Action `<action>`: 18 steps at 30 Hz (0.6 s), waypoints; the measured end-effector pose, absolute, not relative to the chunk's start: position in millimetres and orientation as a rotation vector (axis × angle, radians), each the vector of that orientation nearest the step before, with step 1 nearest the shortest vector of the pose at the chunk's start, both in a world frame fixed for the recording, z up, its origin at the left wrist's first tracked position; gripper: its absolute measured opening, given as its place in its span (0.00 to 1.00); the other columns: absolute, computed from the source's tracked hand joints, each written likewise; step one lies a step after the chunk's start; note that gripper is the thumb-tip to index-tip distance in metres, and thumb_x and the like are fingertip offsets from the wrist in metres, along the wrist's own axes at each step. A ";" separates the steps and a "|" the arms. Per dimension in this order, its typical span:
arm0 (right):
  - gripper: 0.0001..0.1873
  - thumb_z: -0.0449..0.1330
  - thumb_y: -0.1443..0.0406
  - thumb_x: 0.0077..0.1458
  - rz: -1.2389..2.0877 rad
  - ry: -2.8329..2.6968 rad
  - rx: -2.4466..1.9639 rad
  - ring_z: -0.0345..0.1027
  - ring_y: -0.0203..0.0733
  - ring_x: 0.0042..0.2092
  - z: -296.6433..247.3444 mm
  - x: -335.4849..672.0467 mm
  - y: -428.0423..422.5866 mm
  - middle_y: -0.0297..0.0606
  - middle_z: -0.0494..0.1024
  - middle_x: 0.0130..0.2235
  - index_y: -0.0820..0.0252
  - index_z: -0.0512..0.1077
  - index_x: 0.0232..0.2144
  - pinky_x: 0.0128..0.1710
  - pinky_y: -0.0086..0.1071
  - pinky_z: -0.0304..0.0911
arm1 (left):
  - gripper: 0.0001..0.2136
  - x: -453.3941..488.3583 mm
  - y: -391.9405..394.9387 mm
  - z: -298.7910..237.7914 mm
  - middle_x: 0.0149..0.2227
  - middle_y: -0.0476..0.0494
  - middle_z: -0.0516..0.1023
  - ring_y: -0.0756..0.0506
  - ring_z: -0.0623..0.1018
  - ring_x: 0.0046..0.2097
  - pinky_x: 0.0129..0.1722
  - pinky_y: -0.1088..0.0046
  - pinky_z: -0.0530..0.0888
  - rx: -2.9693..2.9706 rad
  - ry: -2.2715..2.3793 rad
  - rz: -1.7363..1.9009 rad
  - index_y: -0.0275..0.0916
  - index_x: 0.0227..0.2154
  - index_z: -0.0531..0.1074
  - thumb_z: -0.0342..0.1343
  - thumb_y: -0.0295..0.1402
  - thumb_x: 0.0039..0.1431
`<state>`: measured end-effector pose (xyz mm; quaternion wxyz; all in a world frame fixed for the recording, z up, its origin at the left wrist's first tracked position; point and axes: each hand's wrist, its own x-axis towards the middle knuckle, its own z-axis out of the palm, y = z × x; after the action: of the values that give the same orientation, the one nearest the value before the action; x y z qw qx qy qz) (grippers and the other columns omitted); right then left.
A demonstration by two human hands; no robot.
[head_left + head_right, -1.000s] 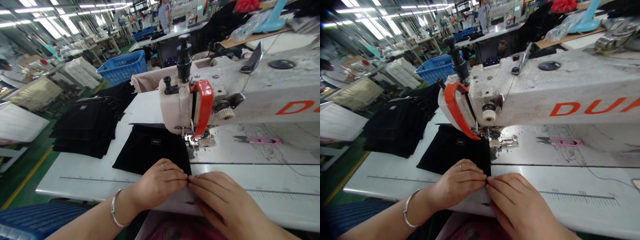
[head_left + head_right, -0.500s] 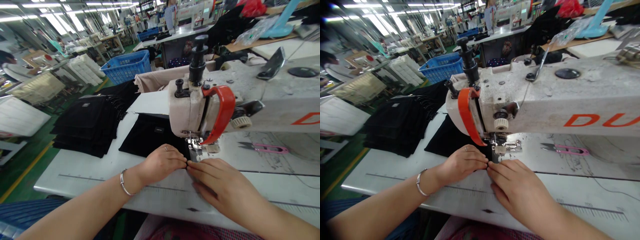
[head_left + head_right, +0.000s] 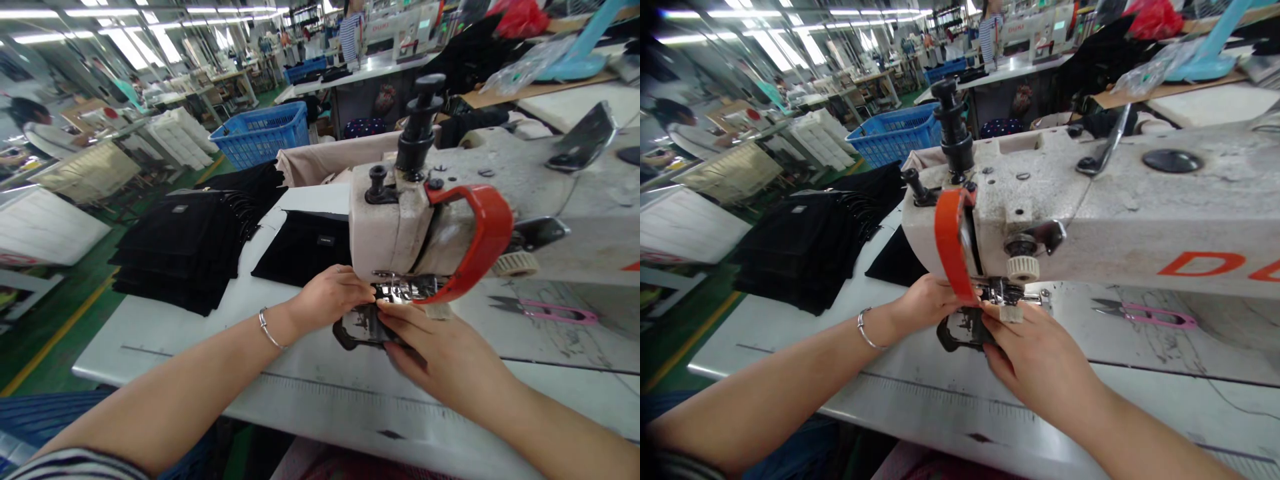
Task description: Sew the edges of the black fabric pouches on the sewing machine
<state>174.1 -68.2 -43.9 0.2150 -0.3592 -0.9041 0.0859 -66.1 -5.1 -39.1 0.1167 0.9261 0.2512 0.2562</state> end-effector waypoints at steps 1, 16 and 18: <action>0.19 0.55 0.64 0.60 0.231 -2.508 -1.003 0.67 0.54 0.54 -45.3 173.8 -67.9 0.44 0.72 0.56 0.63 0.70 0.52 0.52 0.53 0.67 | 0.08 -65.6 -2.4 -39.3 0.43 0.47 0.81 0.47 0.78 0.47 0.47 0.70 0.75 2.713 0.757 0.754 0.39 0.39 0.77 0.53 0.27 0.66; 0.10 0.57 0.68 0.61 0.220 -2.311 -0.943 0.70 0.48 0.44 -42.9 179.4 -62.7 0.42 0.78 0.44 0.60 0.75 0.43 0.45 0.45 0.69 | 0.07 -64.0 19.3 -50.3 0.44 0.48 0.80 0.45 0.77 0.49 0.49 0.63 0.76 2.778 0.889 0.707 0.43 0.40 0.77 0.53 0.30 0.66; 0.08 0.57 0.69 0.59 0.196 -2.262 -0.937 0.70 0.49 0.44 -41.9 183.4 -60.3 0.44 0.78 0.42 0.61 0.75 0.41 0.44 0.45 0.68 | 0.08 -65.9 18.0 -44.2 0.45 0.47 0.79 0.45 0.77 0.49 0.50 0.63 0.75 2.804 0.861 0.667 0.42 0.42 0.76 0.52 0.30 0.67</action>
<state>183.4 -60.3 -41.9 0.3361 -0.3592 -0.8674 0.0750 -65.9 18.0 -44.2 0.0667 0.9301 0.2856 0.2213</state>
